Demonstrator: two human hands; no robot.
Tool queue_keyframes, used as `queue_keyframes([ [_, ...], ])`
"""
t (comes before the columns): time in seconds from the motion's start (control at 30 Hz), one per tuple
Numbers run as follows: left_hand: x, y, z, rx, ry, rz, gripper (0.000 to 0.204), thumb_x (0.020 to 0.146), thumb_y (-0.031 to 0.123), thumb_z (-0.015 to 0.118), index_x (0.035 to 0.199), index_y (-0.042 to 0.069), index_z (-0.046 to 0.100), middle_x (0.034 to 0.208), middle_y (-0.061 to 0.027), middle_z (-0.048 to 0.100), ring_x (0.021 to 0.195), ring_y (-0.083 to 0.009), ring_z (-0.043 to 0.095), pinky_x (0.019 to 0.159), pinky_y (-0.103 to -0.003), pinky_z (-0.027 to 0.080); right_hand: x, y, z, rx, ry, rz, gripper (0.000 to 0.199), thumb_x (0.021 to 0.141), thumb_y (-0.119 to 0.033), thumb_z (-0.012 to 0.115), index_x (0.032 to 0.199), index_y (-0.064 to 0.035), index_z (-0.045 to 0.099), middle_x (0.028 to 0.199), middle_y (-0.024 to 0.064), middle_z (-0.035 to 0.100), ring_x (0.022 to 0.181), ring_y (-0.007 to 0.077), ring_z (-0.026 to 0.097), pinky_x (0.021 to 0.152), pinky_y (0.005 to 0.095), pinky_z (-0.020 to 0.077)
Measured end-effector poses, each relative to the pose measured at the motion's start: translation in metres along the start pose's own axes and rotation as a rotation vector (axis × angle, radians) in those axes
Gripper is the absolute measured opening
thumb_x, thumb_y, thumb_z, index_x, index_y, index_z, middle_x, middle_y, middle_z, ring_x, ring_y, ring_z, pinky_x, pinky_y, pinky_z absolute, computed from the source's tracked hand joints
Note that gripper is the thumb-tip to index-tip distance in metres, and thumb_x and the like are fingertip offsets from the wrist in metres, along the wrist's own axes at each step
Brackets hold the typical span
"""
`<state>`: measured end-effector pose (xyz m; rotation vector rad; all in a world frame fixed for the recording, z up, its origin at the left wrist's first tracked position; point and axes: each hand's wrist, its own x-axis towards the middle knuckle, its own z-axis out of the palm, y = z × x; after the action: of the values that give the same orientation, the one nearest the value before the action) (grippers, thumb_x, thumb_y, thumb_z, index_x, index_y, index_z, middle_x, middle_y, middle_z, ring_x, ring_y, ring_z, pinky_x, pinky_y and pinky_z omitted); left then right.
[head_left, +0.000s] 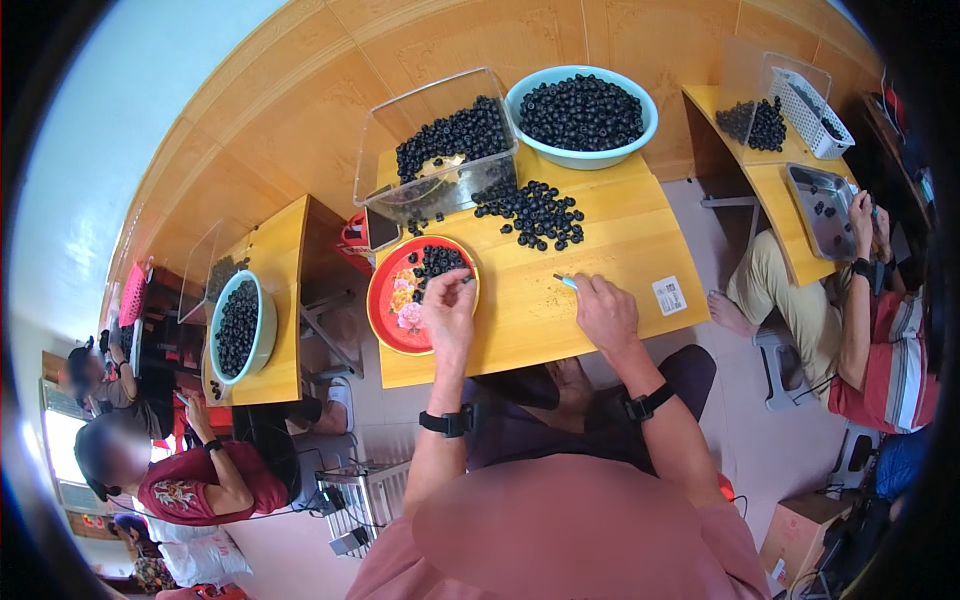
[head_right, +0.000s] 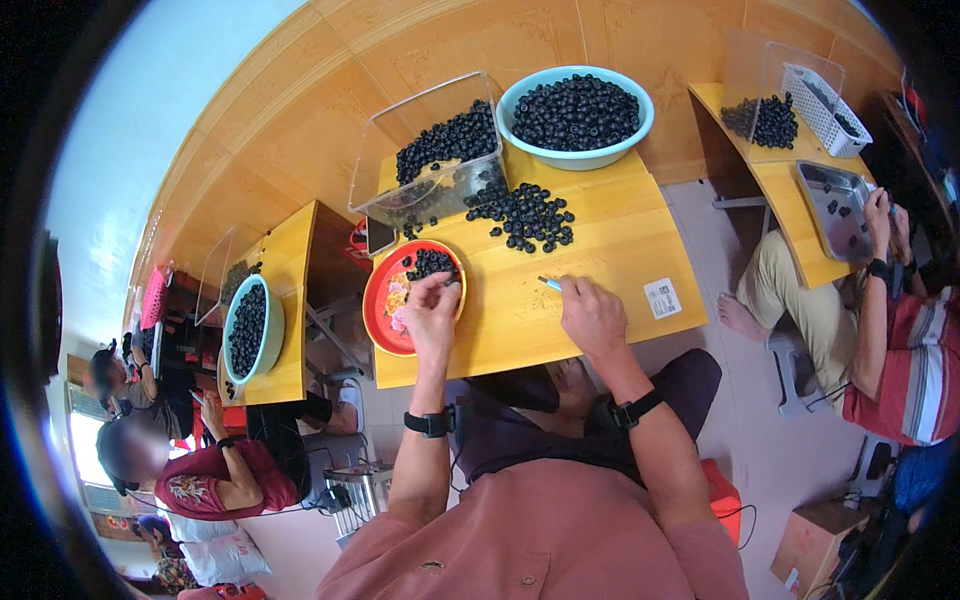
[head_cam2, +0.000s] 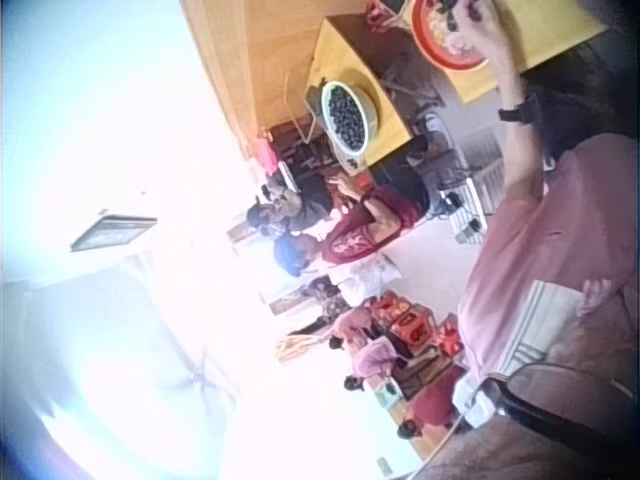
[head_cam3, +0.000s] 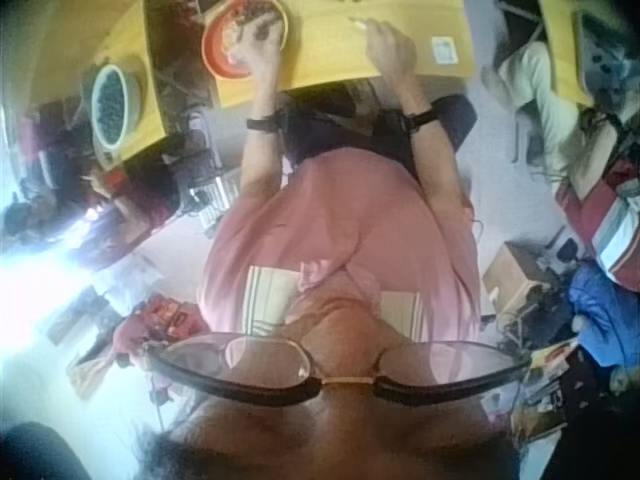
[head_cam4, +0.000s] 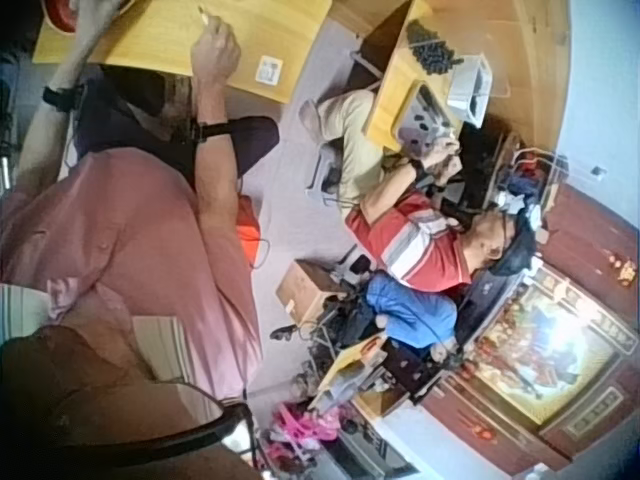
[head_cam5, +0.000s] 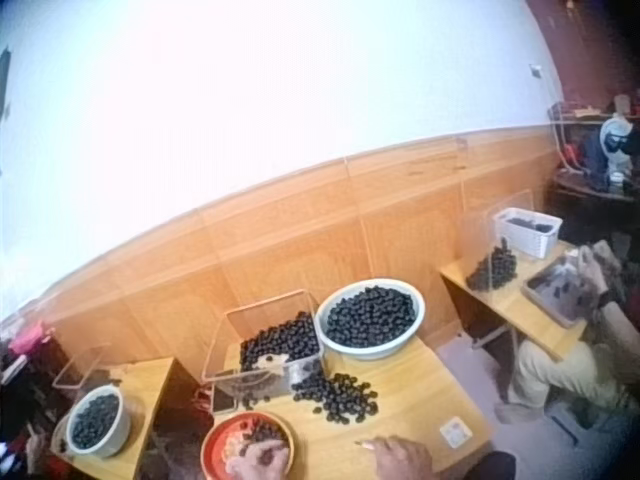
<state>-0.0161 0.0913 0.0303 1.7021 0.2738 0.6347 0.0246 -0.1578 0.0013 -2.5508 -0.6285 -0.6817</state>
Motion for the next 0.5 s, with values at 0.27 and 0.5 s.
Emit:
queue_keyframes([
  [0.27,-0.036,-0.008,0.063,-0.016,-0.134,-0.131,0.023,0.085,-0.003,0.079,0.105,0.000,0.068,0.094,-0.0006,0.063,0.077,-0.0071,0.059,0.073,-0.022,0.051,0.001,-0.003,-0.002,-0.009,-0.006,0.002,0.010,0.086,-0.007,0.062,0.095,-0.0079,0.067,0.077,0.0097,0.063,0.071,0.0286,0.070,0.060,0.0420,0.0572],
  [0.5,-0.042,-0.013,0.081,-0.062,-0.169,-0.102,0.022,0.088,-0.003,0.075,0.111,-0.002,0.074,0.107,-0.0065,0.063,0.086,-0.0105,0.065,0.077,-0.024,0.055,0.001,-0.004,-0.002,-0.013,0.000,0.003,0.007,0.088,-0.009,0.063,0.094,-0.0073,0.067,0.077,0.0097,0.062,0.071,0.0282,0.070,0.060,0.0417,0.0565],
])
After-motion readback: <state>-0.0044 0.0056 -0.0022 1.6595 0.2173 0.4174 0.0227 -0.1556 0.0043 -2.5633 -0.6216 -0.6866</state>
